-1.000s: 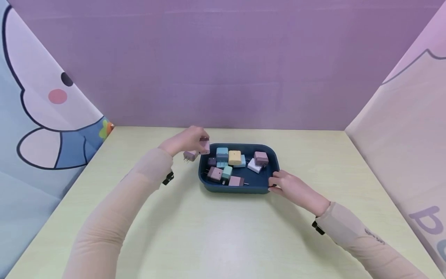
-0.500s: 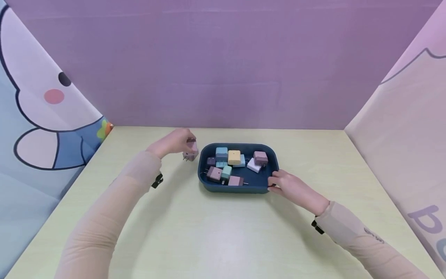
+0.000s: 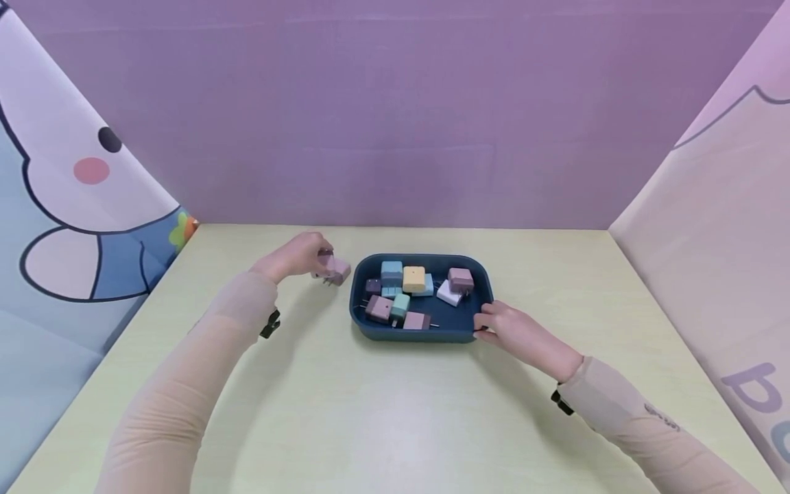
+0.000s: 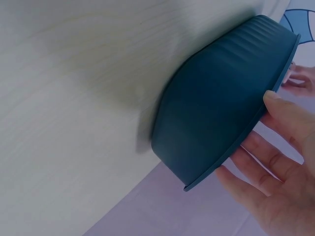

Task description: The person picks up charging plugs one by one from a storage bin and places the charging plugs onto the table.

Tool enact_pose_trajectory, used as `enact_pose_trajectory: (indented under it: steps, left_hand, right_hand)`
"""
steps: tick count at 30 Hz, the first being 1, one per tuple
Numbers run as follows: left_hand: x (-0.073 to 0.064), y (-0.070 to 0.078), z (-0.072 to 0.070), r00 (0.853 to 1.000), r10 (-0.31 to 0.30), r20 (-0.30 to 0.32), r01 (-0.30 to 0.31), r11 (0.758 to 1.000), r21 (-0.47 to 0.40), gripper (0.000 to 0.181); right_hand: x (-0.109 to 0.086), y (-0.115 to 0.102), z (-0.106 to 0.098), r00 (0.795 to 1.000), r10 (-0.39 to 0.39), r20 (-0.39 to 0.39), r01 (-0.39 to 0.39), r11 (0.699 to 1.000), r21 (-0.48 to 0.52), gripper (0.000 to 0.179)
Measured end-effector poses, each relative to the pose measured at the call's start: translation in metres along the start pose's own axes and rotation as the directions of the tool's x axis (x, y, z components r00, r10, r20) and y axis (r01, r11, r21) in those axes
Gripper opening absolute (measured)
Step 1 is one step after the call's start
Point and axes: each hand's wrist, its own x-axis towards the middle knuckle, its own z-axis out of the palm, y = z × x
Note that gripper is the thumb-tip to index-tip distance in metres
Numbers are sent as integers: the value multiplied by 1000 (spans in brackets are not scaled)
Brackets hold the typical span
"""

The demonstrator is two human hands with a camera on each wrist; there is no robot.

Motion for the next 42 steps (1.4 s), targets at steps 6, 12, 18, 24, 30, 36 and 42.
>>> enact_pose_trajectory:
  steps: [6, 12, 18, 24, 30, 36, 42]
  left_hand:
    - [-1, -10, 4, 1000, -26, -8, 26, 1000, -1, 34]
    - [0, -20, 9, 999, -51, 4, 51, 998, -25, 34]
    - [2, -31, 14, 998, -61, 5, 61, 997, -37, 32]
    - [1, -40, 20, 999, -48, 6, 48, 998, -41, 26]
    - [0, -44, 23, 998, -66, 8, 66, 996, -53, 30]
    - [1, -50, 28, 995, -97, 14, 97, 994, -57, 38]
    - [2, -56, 33, 993, -117, 13, 117, 992, -50, 44]
  right_hand:
    - [-1, 0, 0, 1000, 3, 5, -3, 1000, 1, 6]
    - [-1, 1, 2, 1000, -4, -5, 4, 1000, -3, 7]
    - [-2, 0, 2, 1000, -20, -14, 20, 1000, -1, 7]
    - [-2, 0, 2, 1000, -20, -5, 20, 1000, 9, 7]
    - [-2, 0, 1, 1000, -17, 2, 17, 1000, 13, 7]
    - [-3, 0, 2, 1000, -20, 2, 20, 1000, 8, 7]
    - [-3, 1, 2, 1000, -23, 3, 23, 1000, 11, 7]
